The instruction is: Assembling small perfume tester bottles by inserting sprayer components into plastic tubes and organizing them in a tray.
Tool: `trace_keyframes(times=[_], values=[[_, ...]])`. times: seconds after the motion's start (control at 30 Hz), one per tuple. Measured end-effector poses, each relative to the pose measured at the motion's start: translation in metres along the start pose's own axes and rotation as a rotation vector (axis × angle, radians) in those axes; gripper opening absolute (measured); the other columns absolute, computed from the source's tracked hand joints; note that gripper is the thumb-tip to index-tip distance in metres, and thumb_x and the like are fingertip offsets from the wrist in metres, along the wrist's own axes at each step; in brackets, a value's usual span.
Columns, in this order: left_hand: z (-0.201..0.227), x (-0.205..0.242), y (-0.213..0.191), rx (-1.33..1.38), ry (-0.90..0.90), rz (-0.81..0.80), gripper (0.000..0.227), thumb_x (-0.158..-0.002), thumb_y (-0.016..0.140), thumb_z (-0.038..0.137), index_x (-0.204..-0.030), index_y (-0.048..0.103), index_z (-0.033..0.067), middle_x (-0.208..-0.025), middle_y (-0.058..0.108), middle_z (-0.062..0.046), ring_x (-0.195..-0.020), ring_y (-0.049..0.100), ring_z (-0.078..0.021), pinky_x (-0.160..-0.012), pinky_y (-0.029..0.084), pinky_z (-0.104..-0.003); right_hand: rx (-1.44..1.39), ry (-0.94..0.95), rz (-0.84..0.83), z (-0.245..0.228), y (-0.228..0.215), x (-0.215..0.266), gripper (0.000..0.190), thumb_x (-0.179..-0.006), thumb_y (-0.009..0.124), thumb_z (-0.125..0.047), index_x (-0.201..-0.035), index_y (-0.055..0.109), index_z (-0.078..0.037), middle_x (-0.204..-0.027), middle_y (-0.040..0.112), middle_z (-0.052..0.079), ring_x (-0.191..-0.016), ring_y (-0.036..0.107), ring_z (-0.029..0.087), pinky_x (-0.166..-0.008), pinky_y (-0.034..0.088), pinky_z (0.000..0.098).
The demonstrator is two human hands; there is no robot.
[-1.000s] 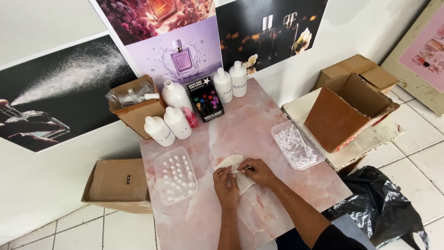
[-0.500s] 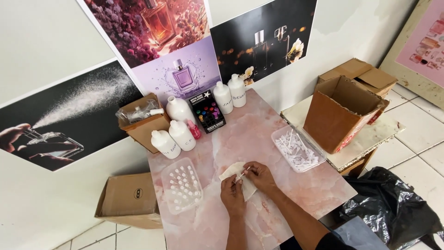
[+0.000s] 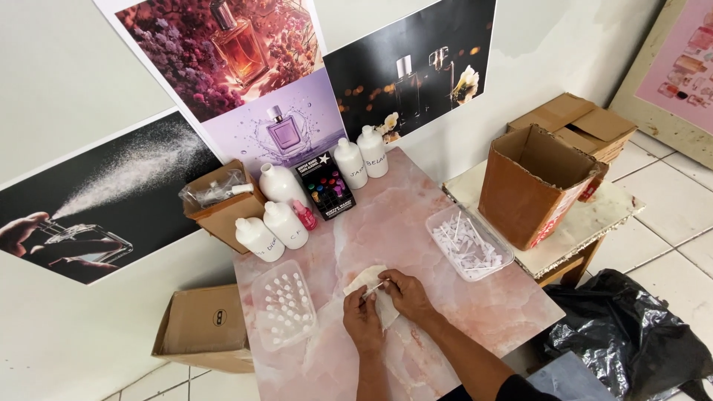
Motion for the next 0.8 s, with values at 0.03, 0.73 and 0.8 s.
trace_keyframes(times=[0.03,0.73,0.8], values=[[0.001,0.001,0.0,0.009,0.007,0.009,0.025,-0.09,0.07,0.015,-0.113,0.076,0.0072,-0.113,0.072,-0.005,-0.102,0.072,-0.0193,-0.092,0.061,-0.029,0.015,0.017,-0.003,0.0,0.0,0.001,0.022,-0.094,0.056,-0.009,-0.112,0.069,-0.013,-0.094,0.081,0.004,-0.085,0.076,0.016,-0.081,0.06,0.0272],[0.0,-0.024,-0.006,0.145,-0.293,0.084,0.024,-0.083,0.078,0.006,-0.106,0.079,0.0097,-0.108,0.074,-0.002,-0.093,0.066,-0.0157,-0.088,0.055,-0.027,-0.166,0.172,-0.101,-0.002,0.003,-0.022,0.013,-0.093,0.065,-0.005,-0.092,0.078,-0.01,-0.078,0.073,-0.002,-0.074,0.06,0.008,-0.073,0.049,0.0212],[0.0,-0.039,-0.002,0.14,-0.277,0.078,0.024,-0.083,0.078,0.007,-0.106,0.078,0.0094,-0.116,0.076,-0.003,-0.098,0.066,-0.0158,-0.091,0.055,-0.026,-0.157,0.151,-0.083,0.001,0.006,-0.034,0.013,-0.093,0.067,-0.006,-0.091,0.079,-0.011,-0.074,0.069,-0.004,-0.067,0.053,0.008,-0.066,0.045,0.0209]])
Point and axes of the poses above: each hand's wrist, its own x-axis away from the middle knuckle, its own y-axis out of the palm, z = x × y, the point moved 9 cm from there along -x, towards the middle knuckle
